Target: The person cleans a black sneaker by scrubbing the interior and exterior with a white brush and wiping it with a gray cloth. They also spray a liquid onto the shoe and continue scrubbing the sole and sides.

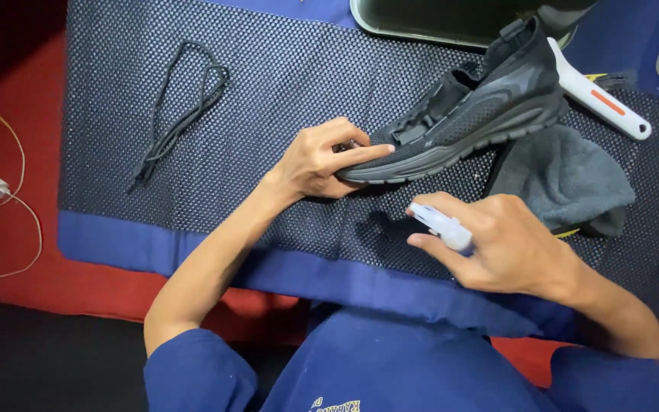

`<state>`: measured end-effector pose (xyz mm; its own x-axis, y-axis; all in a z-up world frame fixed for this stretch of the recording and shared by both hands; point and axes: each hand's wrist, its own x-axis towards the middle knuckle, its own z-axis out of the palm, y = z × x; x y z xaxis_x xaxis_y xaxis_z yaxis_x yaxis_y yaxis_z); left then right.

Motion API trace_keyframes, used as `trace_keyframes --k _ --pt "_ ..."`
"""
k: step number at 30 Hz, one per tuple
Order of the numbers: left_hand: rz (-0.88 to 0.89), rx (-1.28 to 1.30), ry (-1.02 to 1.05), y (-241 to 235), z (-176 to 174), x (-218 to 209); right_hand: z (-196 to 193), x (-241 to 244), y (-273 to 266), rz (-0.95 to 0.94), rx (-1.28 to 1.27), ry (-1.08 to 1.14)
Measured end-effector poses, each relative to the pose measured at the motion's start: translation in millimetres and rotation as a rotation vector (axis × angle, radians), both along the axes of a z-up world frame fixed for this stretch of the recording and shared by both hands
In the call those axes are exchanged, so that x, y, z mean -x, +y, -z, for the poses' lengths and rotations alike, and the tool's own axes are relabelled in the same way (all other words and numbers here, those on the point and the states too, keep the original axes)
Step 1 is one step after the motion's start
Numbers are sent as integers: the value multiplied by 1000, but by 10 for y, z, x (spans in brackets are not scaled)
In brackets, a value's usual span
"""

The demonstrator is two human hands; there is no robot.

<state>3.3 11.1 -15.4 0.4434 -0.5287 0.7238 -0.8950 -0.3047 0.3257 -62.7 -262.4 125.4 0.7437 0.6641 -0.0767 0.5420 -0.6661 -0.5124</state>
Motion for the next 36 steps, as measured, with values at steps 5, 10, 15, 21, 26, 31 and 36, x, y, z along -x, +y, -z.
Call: trace_keyframes --k 5,10,15,21,26,31,36 --pt "-12 -4 -12 25 29 -6 24 -43 164 27 46 17" --pt "-20 -24 -30 18 111 -15 69 -81 174 63 43 24" --pt "-12 -26 -41 11 106 -28 69 -125 117 89 -45 58" --pt "5 -16 -22 11 22 -24 -72 -146 -167 172 -82 72" --pt "8 -6 -27 4 7 -25 -104 -154 -479 343 -65 145" --pt "17 -7 8 -5 -85 -2 -53 -184 -577 348 -54 116" --pt "2 -14 20 -23 -108 3 -61 -264 -489 315 -21 158"
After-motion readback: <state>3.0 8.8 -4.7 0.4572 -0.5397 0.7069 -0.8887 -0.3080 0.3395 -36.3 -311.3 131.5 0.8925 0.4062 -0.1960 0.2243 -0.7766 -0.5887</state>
